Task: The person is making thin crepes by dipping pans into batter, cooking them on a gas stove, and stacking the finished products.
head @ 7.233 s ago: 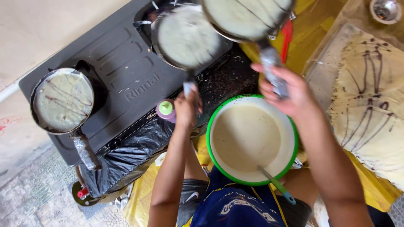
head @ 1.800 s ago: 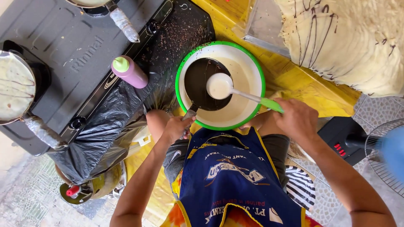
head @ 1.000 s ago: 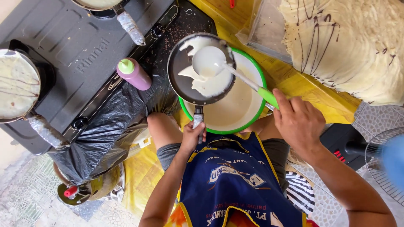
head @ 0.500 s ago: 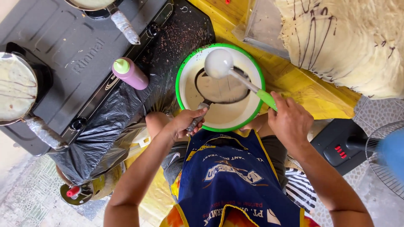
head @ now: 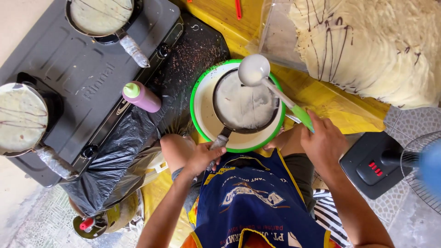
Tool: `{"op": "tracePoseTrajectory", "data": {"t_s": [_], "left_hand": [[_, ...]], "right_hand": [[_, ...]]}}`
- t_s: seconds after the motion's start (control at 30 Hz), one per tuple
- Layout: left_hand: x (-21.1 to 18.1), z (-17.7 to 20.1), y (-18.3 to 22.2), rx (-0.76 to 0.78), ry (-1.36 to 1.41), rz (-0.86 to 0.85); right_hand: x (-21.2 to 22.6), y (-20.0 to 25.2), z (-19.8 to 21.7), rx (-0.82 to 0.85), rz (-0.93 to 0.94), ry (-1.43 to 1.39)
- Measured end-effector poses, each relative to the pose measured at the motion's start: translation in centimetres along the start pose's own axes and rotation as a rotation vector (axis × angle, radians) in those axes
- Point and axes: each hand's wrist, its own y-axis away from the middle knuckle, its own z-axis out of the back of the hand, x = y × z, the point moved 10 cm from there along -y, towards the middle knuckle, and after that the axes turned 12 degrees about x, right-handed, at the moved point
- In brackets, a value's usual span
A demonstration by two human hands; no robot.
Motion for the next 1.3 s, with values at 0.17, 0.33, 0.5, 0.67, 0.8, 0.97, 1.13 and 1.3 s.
{"op": "tracePoseTrajectory", "data": {"t_s": [0.17, 0.33, 0.5, 0.67, 0.8, 0.97, 1.13, 1.3], "left_hand": [[1.9, -1.6, -0.7, 0.050, 0.170, -0.117], [2.1, -0.5, -0.7, 0.017, 0.095, -0.079], [-4.6, 3.4, 3.0, -0.244, -0.735, 0.140], [-9.7, 3.5, 7.3, -0.680, -1.581, -0.057], [-11.7, -0.4, 10.7, -0.942, -1.911, -0.410], [-9.1, -0.4, 9.8, -1.050, -1.940, -0.439], [-3.1, 2.1, 5.4, -1.134, -2.049, -0.433], [-3.6, 1.2, 6.0, -1.175, -2.011, -0.491]], "right_hand": [[1.3, 0.0, 3.7, -0.081, 0.109, 0.059], [-1.1, -0.6, 1.7, -0.035, 0.000, -0.035], [-5.4, -0.2, -7.6, 0.471, -0.198, -0.242], [-3.9, 3.6, -17.0, 0.845, -0.264, -0.163], [2.1, 3.7, -14.0, 0.418, 0.132, -0.048], [4.8, 5.0, -14.9, 0.509, 0.211, -0.048], [5.2, 6.4, -18.6, 0.660, 0.191, -0.069], [4.9, 6.6, -18.8, 0.772, 0.151, -0.117]]}}
